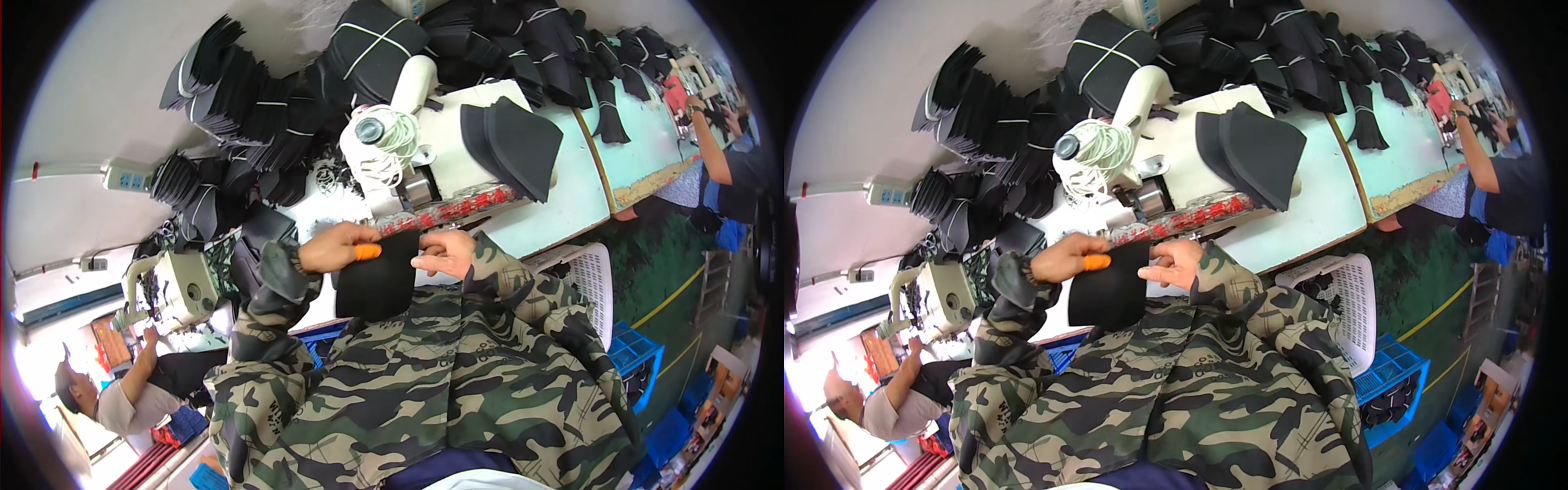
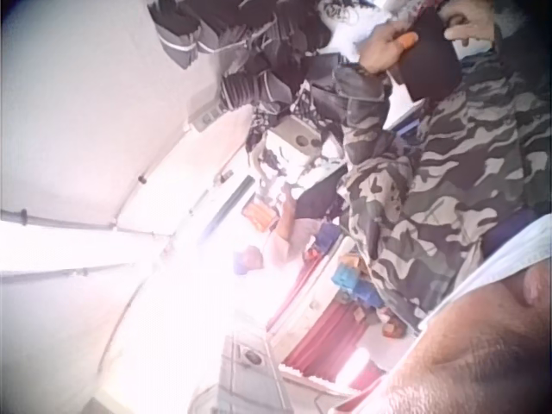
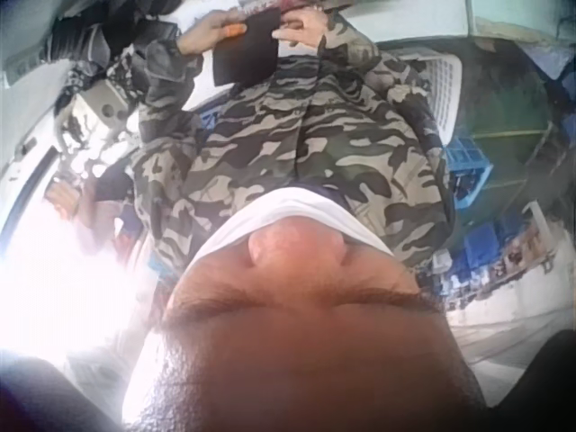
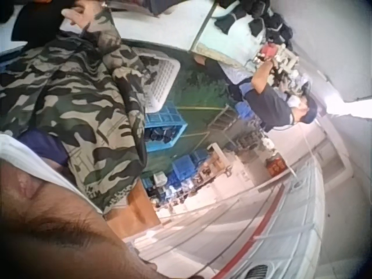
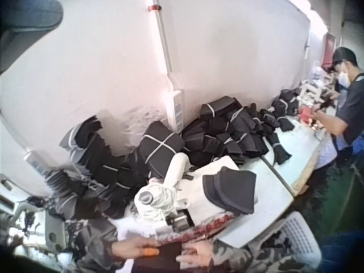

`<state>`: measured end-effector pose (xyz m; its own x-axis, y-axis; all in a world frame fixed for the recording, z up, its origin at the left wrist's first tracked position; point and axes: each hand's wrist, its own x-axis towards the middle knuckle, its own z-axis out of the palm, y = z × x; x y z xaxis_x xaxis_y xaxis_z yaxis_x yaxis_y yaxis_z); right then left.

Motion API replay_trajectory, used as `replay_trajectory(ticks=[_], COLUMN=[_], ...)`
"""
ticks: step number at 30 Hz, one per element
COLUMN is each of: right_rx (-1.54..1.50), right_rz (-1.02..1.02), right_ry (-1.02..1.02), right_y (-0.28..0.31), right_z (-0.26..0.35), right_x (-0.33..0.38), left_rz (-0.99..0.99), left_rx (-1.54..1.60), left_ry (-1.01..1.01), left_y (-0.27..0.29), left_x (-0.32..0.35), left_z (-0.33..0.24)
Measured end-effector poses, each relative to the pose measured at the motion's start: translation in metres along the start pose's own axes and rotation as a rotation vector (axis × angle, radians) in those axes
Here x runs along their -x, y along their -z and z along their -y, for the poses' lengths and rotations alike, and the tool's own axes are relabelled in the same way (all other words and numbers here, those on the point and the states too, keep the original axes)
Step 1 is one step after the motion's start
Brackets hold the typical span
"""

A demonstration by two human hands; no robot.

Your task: The person takes bundles of fabric pieces from a crate to a workbench. The person then unties a bundle, separates the fabric pieces, and feeds them individually through a machine.

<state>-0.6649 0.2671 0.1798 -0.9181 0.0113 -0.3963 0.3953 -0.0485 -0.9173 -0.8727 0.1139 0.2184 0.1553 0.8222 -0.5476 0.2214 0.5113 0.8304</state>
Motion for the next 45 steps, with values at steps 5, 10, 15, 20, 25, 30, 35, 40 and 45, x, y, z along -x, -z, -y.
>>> replay_trajectory(ticks=[5, 10, 15, 20, 25, 30, 35, 40, 45], right_rx=[-0.161, 0.351, 0.366, 1.006, 0.905, 0.538, 0.323, 0.809, 0.887], right_rz=[-0.108, -0.277, -0.374, -0.471, -0.366, -0.38, -0.41, -1.219, -0.928], right_ry=[-0.1, 0.07, 0.132, 0.342, 0.17, 0.056, 0.197, 0.542, 0.355], right_y=[-0.007, 0.009, 0.034, 0.058, 0.042, 0.045, 0.063, 0.096, 0.084], right_z=[-0.001, 0.008, 0.02, 0.036, 0.034, 0.016, 0.024, 0.071, 0.018], right_x=[-0.029, -0.034, -0.027, -0.028, -0.036, 0.008, 0.043, 0.07, 0.04], left_rz=[-0.186, -0.175, -0.176, -0.268, -0.312, -0.289, -0.524, -0.372, -0.426], left_rx=[0.216, -0.009, 0.119, 0.275, 0.48, 0.431, 0.157, -0.938, -0.935], left_ry=[0.056, 0.207, 0.187, 0.153, 0.212, 0.31, 0.058, 0.567, 0.458], left_y=[-0.01, 0.012, 0.02, 0.002, -0.005, 0.01, 0.033, 0.008, -0.018], left_x=[-0.014, -0.019, -0.032, -0.062, -0.051, -0.058, -0.047, -0.025, -0.025], left_z=[0.014, 0.018, 0.013, -0.018, 0.0, -0.008, 0.024, 0.099, 0.106])
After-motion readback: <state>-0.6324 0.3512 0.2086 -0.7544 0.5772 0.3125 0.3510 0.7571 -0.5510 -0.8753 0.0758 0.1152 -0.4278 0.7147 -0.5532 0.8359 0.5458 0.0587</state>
